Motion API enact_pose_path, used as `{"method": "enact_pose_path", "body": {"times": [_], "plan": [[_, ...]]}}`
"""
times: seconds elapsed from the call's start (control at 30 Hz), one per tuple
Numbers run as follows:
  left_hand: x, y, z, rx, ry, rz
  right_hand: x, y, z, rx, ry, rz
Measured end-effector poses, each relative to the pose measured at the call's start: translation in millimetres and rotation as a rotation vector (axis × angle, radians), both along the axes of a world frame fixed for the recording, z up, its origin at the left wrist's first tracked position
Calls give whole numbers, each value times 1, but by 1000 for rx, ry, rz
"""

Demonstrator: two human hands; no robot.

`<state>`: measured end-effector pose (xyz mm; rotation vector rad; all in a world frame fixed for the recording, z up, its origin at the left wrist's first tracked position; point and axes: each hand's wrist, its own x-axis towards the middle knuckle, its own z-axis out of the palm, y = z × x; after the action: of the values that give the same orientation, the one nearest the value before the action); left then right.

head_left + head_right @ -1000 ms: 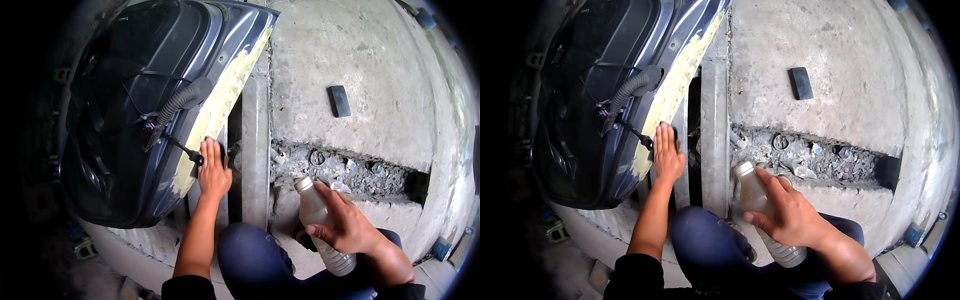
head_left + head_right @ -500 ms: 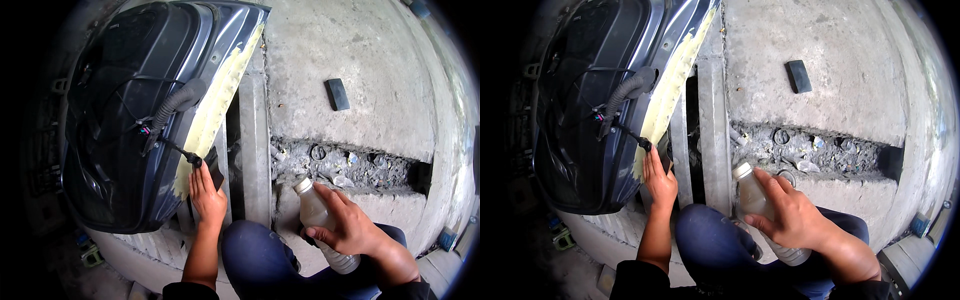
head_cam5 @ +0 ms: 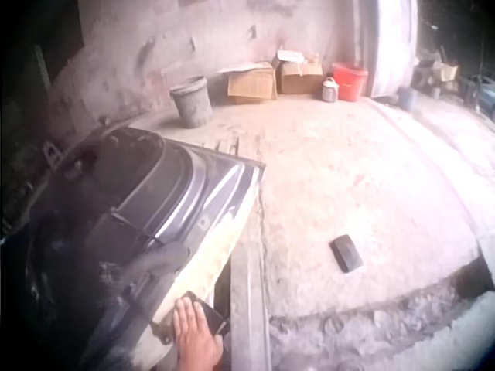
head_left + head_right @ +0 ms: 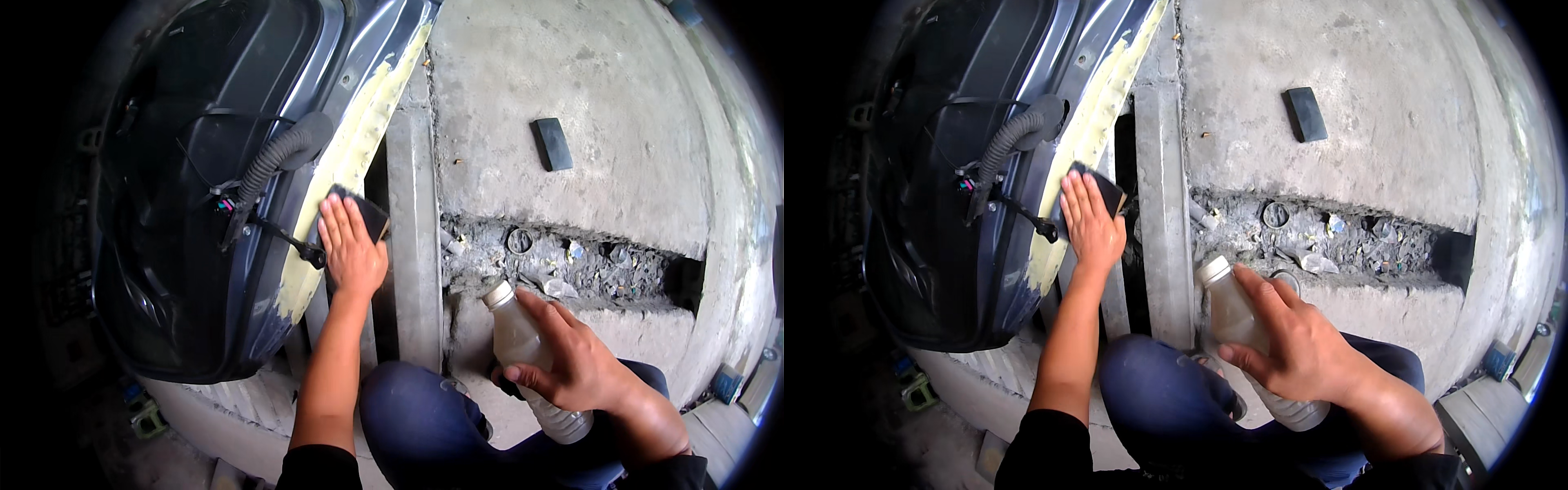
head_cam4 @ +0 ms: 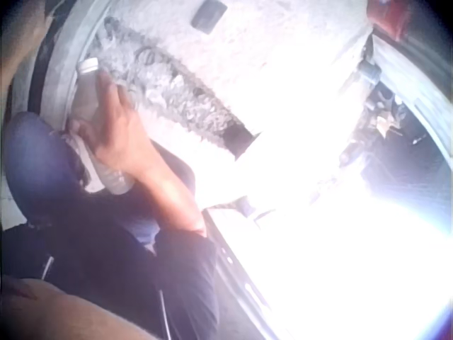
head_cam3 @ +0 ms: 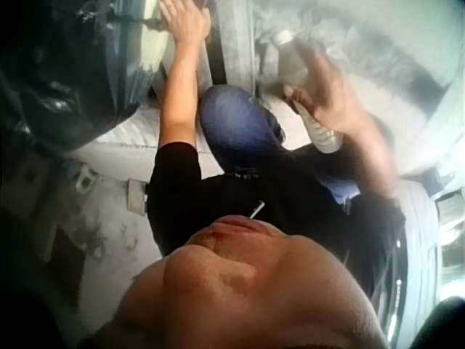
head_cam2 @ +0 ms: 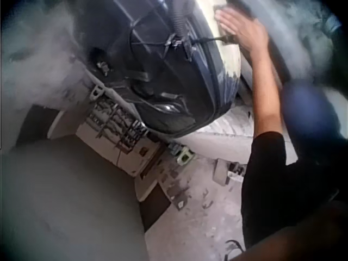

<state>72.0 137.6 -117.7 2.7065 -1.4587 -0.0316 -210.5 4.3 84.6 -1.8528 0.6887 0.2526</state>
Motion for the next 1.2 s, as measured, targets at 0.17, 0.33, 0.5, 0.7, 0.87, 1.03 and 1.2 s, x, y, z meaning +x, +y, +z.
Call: {"method": "enact_pose_path", "body": {"times": [0.17, 0.33, 0.5, 0.7, 0.87, 1.03, 1.2], "plan": [[-2, 26, 7, 187, -17, 14, 7, 2, -5, 10, -49, 39], [-13, 35, 2, 149, -1, 97, 9, 8, -11, 120, -6, 95], [12, -15, 4, 45, -92, 10, 36, 13, -2, 173, 74, 189], [-10, 57, 10, 242, 17, 60, 45, 16, -8, -19, 28, 315], [4, 5, 12, 39, -35, 14, 58, 29, -4, -123, 17, 439], [5, 31, 7, 113, 15, -26, 55, 27, -6, -96, 85, 445], [-4, 32, 9, 120, 44, 37, 47, 30, -12, -96, 88, 375]]}}
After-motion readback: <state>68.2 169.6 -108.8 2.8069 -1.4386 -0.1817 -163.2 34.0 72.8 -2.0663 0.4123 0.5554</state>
